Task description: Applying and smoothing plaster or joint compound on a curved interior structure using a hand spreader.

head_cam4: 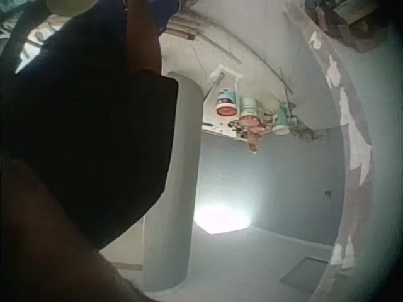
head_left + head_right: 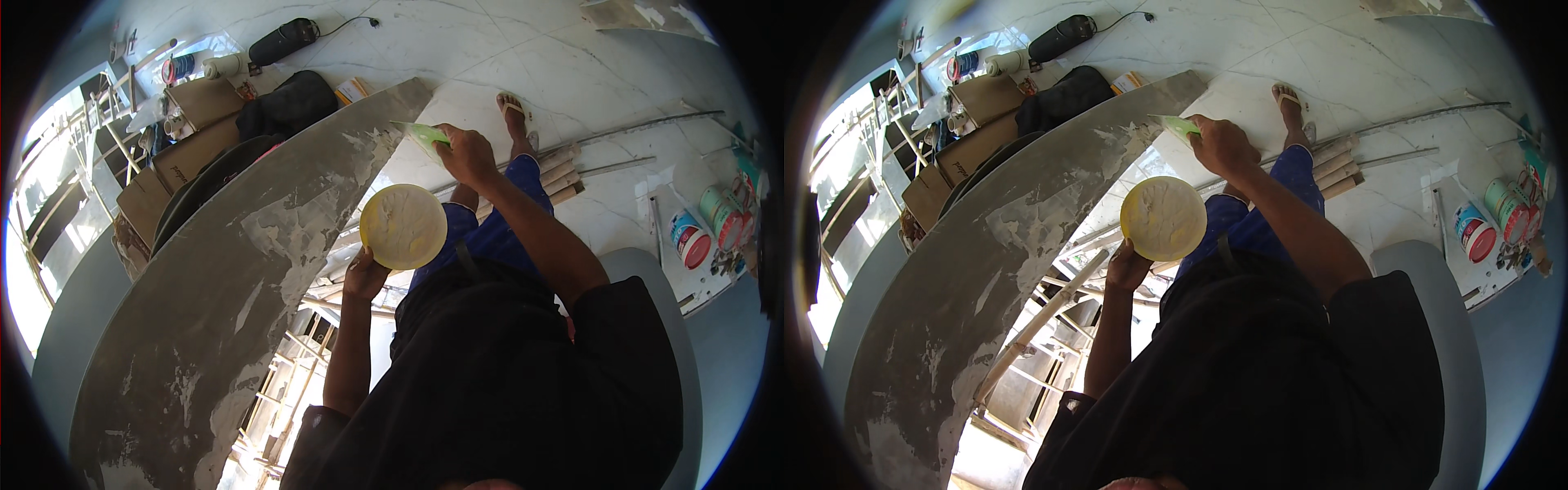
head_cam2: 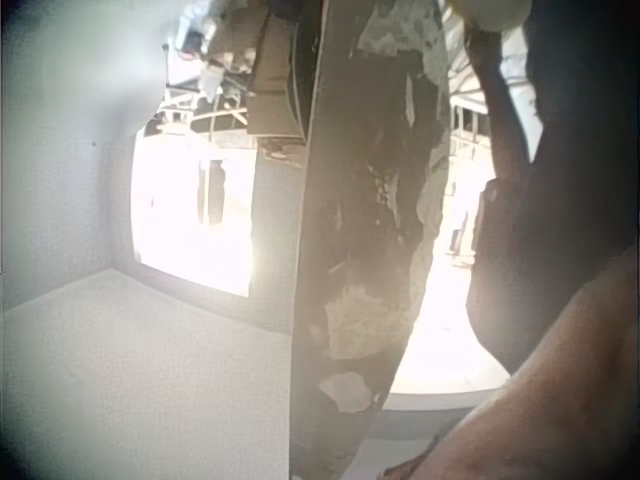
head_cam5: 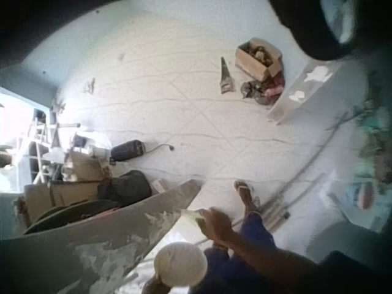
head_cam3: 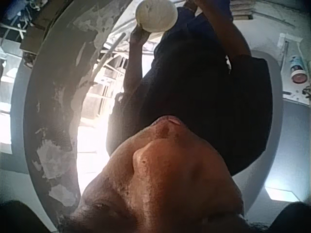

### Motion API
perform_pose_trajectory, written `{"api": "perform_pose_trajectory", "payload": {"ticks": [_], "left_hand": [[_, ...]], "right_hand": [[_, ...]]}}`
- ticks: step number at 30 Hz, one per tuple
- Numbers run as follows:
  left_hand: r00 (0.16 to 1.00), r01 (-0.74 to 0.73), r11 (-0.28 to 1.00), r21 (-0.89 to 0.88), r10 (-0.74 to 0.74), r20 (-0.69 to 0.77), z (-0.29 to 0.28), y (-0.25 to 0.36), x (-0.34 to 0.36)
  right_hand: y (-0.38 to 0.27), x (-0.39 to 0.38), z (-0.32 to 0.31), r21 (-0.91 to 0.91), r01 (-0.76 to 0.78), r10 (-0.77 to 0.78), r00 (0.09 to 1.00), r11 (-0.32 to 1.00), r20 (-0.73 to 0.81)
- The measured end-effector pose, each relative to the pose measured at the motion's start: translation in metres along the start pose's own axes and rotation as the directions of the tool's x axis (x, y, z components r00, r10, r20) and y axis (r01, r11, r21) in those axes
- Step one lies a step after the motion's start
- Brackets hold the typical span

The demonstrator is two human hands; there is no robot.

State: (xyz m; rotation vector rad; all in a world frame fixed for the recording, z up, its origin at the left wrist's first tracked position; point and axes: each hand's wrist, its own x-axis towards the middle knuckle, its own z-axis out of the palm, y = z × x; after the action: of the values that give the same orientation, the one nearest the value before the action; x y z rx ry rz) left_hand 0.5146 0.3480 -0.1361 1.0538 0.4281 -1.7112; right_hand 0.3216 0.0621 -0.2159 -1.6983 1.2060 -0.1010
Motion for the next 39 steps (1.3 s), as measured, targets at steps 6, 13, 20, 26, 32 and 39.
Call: {"api": "perform_pose_trajectory", "payload": {"ticks": [6, 13, 20, 26, 32, 39], "left_hand": [[1.000, 0.022, 0.999, 0.025, -0.022, 0.012, 0.001, 0.000, -0.002], [1.000, 0.017, 1.000, 0.010, -0.017, -0.008, -0.003, -0.001, -0.005], [1.000, -0.002, 1.000, -0.013, 0.001, -0.030, -0.013, -0.005, -0.008], [1.000, -0.012, 1.000, 0.012, 0.012, -0.029, -0.017, -0.007, -0.007], [0.999, 0.041, 0.999, -0.008, -0.042, -0.020, -0.017, -0.004, -0.001], [1.000, 0.014, 0.999, 0.052, -0.014, 0.005, 0.002, 0.000, 0.009]], "right_hand": [[-0.010, -0.008, 0.024, -0.056, 0.142, -0.149, 0.978, 0.988, -0.145], [-0.028, -0.016, 0.029, -0.184, 0.195, -0.228, 0.958, 0.963, -0.177], [-0.020, -0.020, 0.040, -0.166, 0.184, -0.220, 0.946, 0.969, -0.237], [-0.030, -0.031, 0.049, -0.137, 0.292, -0.316, 0.924, 0.947, -0.214], [-0.003, -0.039, 0.048, -0.187, 0.321, -0.345, 0.932, 0.929, -0.111], [0.023, -0.039, 0.022, -0.177, 0.301, -0.327, 0.934, 0.937, -0.142]]}}
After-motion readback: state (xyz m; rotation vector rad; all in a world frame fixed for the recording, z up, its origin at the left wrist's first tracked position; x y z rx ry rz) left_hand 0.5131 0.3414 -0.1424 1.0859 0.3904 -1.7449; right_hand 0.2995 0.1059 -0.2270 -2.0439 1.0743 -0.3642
